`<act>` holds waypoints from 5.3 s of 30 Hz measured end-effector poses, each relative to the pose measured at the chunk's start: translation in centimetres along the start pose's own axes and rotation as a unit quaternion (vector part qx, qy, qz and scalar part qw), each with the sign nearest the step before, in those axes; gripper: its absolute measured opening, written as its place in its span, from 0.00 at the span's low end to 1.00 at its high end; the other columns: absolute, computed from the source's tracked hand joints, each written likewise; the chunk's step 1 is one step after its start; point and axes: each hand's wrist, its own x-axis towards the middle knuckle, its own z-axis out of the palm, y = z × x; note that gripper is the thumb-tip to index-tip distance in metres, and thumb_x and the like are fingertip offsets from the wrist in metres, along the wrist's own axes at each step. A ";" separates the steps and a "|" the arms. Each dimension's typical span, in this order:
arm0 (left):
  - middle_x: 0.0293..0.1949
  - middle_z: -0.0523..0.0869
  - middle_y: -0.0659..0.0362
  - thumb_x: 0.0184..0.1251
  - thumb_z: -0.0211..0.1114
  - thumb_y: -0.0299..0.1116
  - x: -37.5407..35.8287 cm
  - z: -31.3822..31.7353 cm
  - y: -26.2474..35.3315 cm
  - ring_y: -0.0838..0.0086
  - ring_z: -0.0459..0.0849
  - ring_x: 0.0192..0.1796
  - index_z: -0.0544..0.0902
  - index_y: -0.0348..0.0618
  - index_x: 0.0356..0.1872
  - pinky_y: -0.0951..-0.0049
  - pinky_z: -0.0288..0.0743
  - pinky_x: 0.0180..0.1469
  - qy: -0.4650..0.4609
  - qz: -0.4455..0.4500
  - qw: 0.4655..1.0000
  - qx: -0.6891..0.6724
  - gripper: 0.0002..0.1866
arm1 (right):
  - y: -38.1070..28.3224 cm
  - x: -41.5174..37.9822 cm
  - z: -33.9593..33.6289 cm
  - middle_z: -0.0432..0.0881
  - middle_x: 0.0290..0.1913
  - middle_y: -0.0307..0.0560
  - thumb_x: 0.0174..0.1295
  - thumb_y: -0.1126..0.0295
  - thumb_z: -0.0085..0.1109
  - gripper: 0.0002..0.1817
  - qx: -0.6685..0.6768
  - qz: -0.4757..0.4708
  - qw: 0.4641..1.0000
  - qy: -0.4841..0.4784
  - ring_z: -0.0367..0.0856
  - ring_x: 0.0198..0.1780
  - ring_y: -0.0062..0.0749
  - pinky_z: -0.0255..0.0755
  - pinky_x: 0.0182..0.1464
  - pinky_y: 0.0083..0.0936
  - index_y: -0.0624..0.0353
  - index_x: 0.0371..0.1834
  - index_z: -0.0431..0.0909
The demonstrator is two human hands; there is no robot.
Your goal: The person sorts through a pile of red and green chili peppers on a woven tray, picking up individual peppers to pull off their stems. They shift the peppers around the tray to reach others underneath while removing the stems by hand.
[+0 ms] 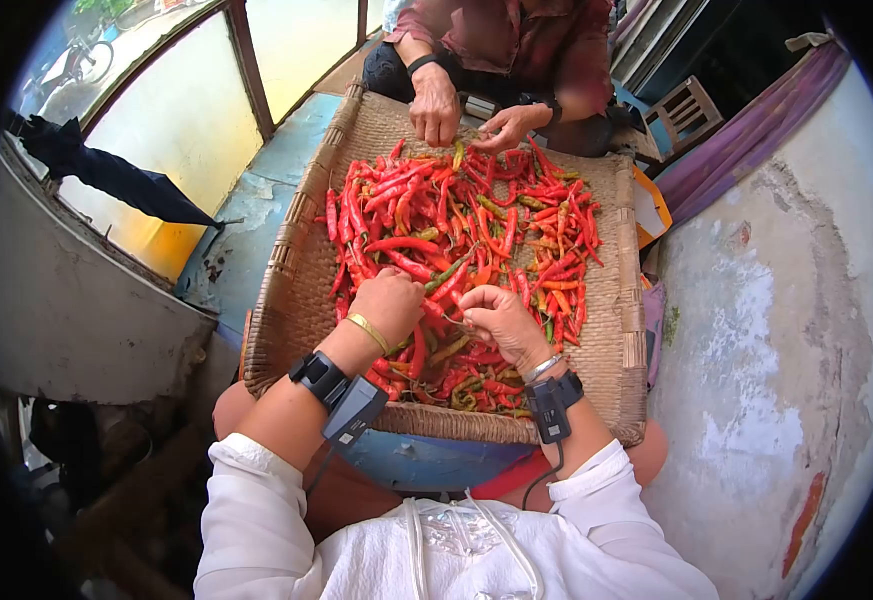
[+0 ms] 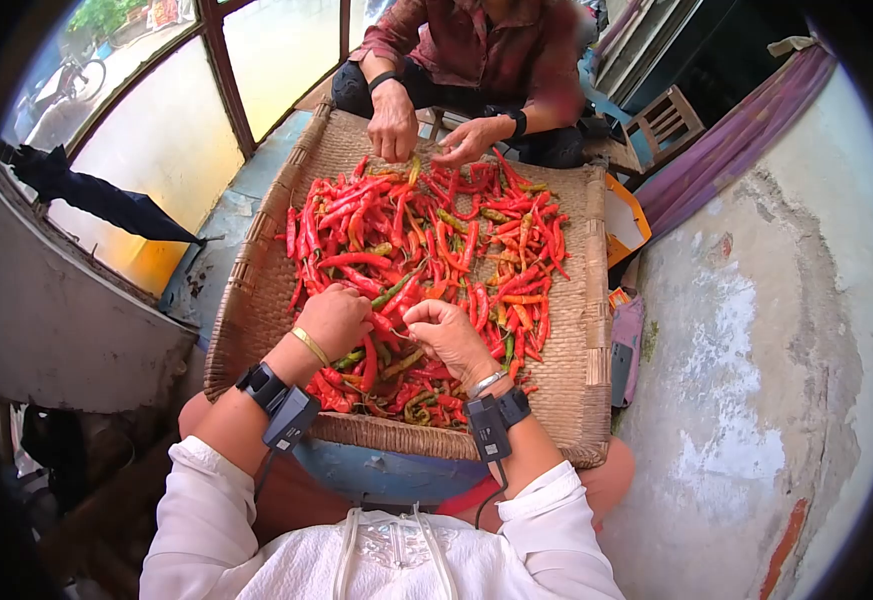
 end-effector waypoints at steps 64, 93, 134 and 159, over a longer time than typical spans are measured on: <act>0.25 0.77 0.66 0.61 0.57 0.30 0.3 -0.2 1.1 0.87 0.72 0.24 0.76 0.38 0.33 0.86 0.68 0.26 -0.052 -0.151 0.745 -0.648 0.05 | -1.0 0.9 2.4 0.73 0.19 0.33 0.59 0.65 0.52 0.11 -0.022 -0.045 0.998 -0.031 0.67 0.15 0.12 0.58 0.15 0.07 0.59 0.40 0.74; 0.36 0.77 0.53 0.50 0.55 0.27 0.1 1.2 -0.9 0.60 0.79 0.38 0.78 0.44 0.37 0.62 0.74 0.38 -0.022 0.066 0.991 -0.111 0.11 | 2.9 2.6 2.2 0.78 0.24 0.50 0.45 0.63 0.59 0.15 -0.452 -0.104 0.885 0.042 0.78 0.28 0.42 0.70 0.33 0.32 0.57 0.36 0.78; 0.33 0.79 0.53 0.49 0.61 0.36 -0.4 -0.8 0.9 0.61 0.79 0.36 0.78 0.43 0.31 0.63 0.73 0.35 0.056 -0.031 0.993 -0.097 0.10 | -0.5 2.2 -0.3 0.79 0.26 0.50 0.53 0.65 0.54 0.12 -0.511 -0.178 0.839 0.060 0.78 0.29 0.37 0.69 0.32 0.31 0.61 0.37 0.77; 0.27 0.82 0.55 0.51 0.58 0.37 0.1 0.5 -0.7 0.61 0.81 0.34 0.80 0.47 0.30 0.63 0.75 0.35 -0.104 -0.036 0.994 0.008 0.08 | 2.8 3.0 2.9 0.77 0.23 0.48 0.47 0.60 0.62 0.14 -0.582 -0.129 0.802 0.029 0.77 0.29 0.42 0.69 0.33 0.33 0.60 0.26 0.75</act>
